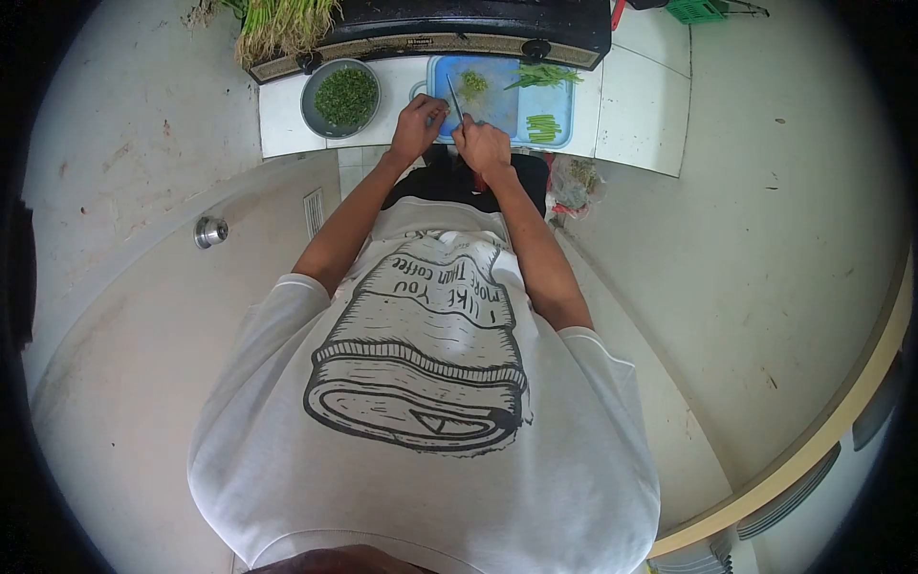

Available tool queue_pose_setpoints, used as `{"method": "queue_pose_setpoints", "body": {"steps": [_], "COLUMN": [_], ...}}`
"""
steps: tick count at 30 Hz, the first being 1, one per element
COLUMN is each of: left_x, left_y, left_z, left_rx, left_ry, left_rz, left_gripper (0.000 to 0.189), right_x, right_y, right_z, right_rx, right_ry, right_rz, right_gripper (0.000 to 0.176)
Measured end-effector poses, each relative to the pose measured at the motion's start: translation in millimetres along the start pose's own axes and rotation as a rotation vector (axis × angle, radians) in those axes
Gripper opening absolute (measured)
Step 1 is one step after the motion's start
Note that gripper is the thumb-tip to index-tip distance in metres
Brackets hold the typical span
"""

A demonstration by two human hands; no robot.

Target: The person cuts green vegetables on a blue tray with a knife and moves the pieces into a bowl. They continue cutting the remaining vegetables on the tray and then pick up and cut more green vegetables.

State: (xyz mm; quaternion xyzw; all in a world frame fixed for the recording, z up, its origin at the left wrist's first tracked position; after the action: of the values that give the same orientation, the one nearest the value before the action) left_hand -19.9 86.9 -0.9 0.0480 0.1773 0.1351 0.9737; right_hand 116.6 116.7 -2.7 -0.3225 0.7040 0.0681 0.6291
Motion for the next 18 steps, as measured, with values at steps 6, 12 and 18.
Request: {"method": "queue_pose_setpoints", "body": {"steps": [6, 12, 18], "left_x": [0.8, 2.7, 1.4], "left_y": [-1.0, -0.1, 1.6], "left_z": [0.0, -4.4, 6.3], "left_rx": [-0.005, -0.011, 0.051], "left_ry": [0.03, 0.023, 0.15], "left_rz": [-0.008, -0.007, -0.015], "left_gripper": [0.013, 0.012, 0.011], "right_x": [5.3, 7.2, 9.7], "right_y": [-8.8, -13.1, -12.5], "right_z": [-1.6, -3.4, 3.5], "right_rx": [-0.016, -0.02, 0.0], "right_ry": [0.028, 0.039, 0.063], "right_rz": [-0.007, -0.01, 0.002], "right_gripper": [0.034, 0.031, 0.032]}}
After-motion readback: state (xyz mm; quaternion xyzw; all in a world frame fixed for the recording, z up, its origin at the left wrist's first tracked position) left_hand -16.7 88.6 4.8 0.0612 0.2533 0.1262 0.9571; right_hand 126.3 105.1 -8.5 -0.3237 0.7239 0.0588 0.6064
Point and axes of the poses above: each hand's wrist, its own y-axis towards the middle knuckle, its own x-axis out of the palm, z = x × y, the point moved 10 cm from there along y, towards the middle knuckle, and after that the axes turned 8 degrees about -y, right-handed, at the moved point
